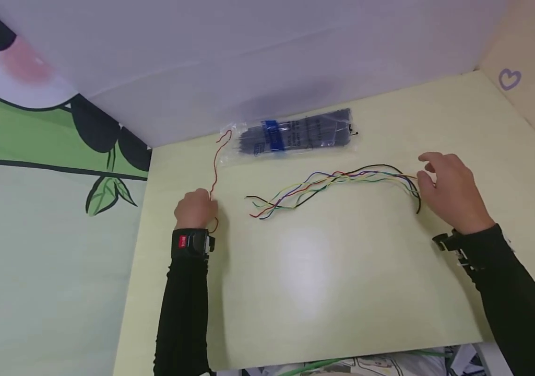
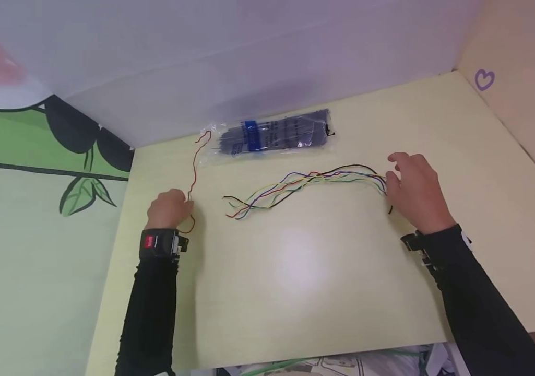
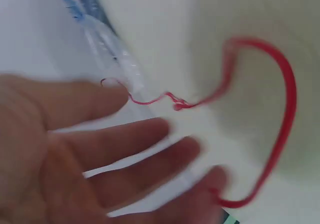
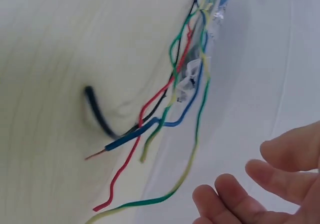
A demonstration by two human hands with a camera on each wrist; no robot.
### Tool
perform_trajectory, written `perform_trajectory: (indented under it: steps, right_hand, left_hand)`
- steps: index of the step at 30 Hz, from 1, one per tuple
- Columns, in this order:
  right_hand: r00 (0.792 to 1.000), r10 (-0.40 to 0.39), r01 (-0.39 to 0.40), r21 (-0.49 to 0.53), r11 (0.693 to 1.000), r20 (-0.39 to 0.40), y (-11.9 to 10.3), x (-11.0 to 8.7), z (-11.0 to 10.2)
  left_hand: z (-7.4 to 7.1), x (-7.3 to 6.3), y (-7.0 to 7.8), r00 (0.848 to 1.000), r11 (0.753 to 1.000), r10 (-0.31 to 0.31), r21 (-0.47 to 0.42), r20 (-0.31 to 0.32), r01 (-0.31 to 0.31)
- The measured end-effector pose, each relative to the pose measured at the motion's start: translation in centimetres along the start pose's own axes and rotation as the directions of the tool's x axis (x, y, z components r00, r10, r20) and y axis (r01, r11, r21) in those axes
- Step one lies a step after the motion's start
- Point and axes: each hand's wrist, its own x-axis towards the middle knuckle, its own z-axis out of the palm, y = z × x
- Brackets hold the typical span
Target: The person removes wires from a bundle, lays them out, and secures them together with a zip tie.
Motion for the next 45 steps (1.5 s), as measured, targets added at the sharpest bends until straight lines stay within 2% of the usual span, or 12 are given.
perform_trajectory:
  steps: [5, 10, 13, 17, 20, 25, 27, 29, 33, 36, 41, 45]
  right_hand:
    - [0.999, -0.047, 0.046, -0.006, 0.999, -0.027, -0.4, -0.8, -0.2]
    - [0.997, -0.059, 0.059, 0.0, 0.998, -0.051, -1.0, -0.8, -0.3]
    - [0.991, -0.1, 0.101, 0.0, 0.995, -0.09, -1.6, -0.8, -0.2]
    - [0.941, -0.26, 0.267, 0.003, 0.964, -0.215, -3.4, -0.6, 0.2]
    - [0.834, -0.45, 0.461, -0.043, 0.886, -0.318, -5.8, -0.3, 0.2]
    - [0.566, -0.749, 0.727, -0.219, 0.651, -0.345, -10.4, 0.5, 0.5]
    - [0.498, -0.811, 0.763, -0.289, 0.578, -0.305, -11.5, 0.8, 0.9]
    - [0.468, -0.845, 0.767, -0.355, 0.534, -0.258, -11.9, 1.0, 1.2]
    - [0.483, -0.843, 0.738, -0.408, 0.537, -0.237, -11.1, 0.9, 1.7]
    - [0.552, -0.807, 0.7, -0.409, 0.585, -0.208, -9.6, 0.8, 1.3]
    - [0.711, -0.695, 0.645, -0.298, 0.704, -0.105, -7.4, 0.0, 0.2]
    - [0.769, -0.63, 0.633, -0.01, 0.774, -0.106, -6.7, -0.7, -0.5]
  left_hand:
    - [2.1, 0.3, -0.2, 0.99, 0.99, -0.09, 0.122, 0.112, 0.076]
    - [3.3, 0.5, -0.4, 0.995, 0.993, -0.09, 0.078, -0.04, 0.093]
    - [2.8, -0.3, -0.9, 0.972, 0.995, -0.096, -0.028, -0.213, 0.093]
    - [0.3, -3.1, -0.2, 0.854, 0.993, 0.009, -0.097, -0.52, -0.07]
    - [-1.4, -5.5, 2.3, 0.748, 0.95, 0.231, -0.022, -0.622, -0.311]
    - [-2.3, -8.2, 7.3, 0.587, 0.757, 0.6, 0.15, -0.544, -0.636]
    - [-2.3, -8.8, 8.6, 0.528, 0.682, 0.689, 0.199, -0.497, -0.704]
    - [-2.2, -9.1, 9.3, 0.478, 0.622, 0.744, 0.223, -0.468, -0.751]
    - [-2.1, -8.8, 9.7, 0.423, 0.579, 0.766, 0.234, -0.484, -0.781]
    - [-2.0, -8.3, 9.5, 0.411, 0.599, 0.738, 0.239, -0.535, -0.764]
    - [-1.0, -6.7, 8.8, 0.453, 0.686, 0.652, 0.218, -0.607, -0.695]
    - [-0.1, -5.3, 8.1, 0.519, 0.74, 0.573, 0.129, -0.635, -0.66]
